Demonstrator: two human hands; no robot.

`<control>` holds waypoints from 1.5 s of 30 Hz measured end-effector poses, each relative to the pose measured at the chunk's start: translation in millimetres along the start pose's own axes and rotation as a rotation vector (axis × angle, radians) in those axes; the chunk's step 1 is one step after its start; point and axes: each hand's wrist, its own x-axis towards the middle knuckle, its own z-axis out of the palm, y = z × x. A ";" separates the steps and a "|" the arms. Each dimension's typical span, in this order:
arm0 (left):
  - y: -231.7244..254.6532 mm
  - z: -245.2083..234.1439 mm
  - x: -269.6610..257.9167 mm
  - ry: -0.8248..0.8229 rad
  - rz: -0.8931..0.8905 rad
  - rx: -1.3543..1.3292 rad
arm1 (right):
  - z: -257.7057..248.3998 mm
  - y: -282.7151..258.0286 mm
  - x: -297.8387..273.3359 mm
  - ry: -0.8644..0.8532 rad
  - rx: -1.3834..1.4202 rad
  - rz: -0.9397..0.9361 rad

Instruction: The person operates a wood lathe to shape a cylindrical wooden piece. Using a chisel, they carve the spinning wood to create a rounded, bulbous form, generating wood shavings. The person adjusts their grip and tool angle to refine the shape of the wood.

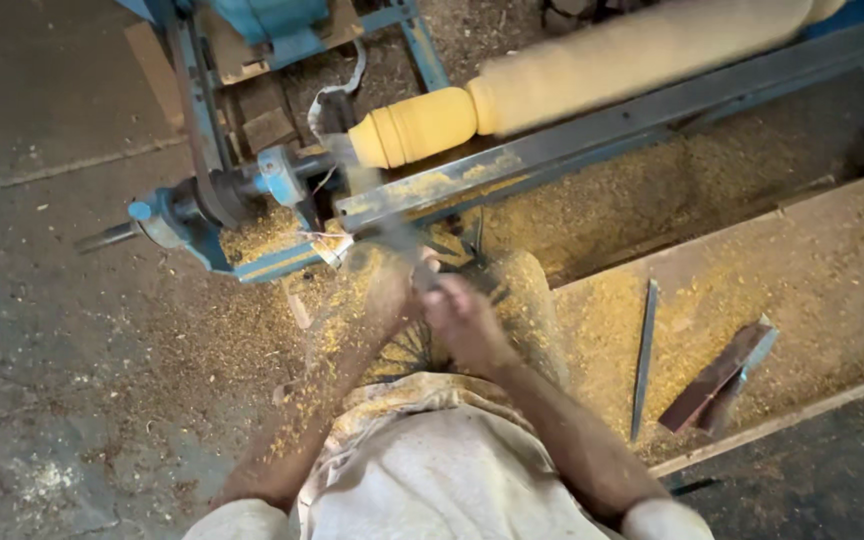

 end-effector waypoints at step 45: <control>20.6 -15.0 116.3 -0.050 1.247 1.486 | -62.8 -51.0 25.2 0.319 -0.732 0.295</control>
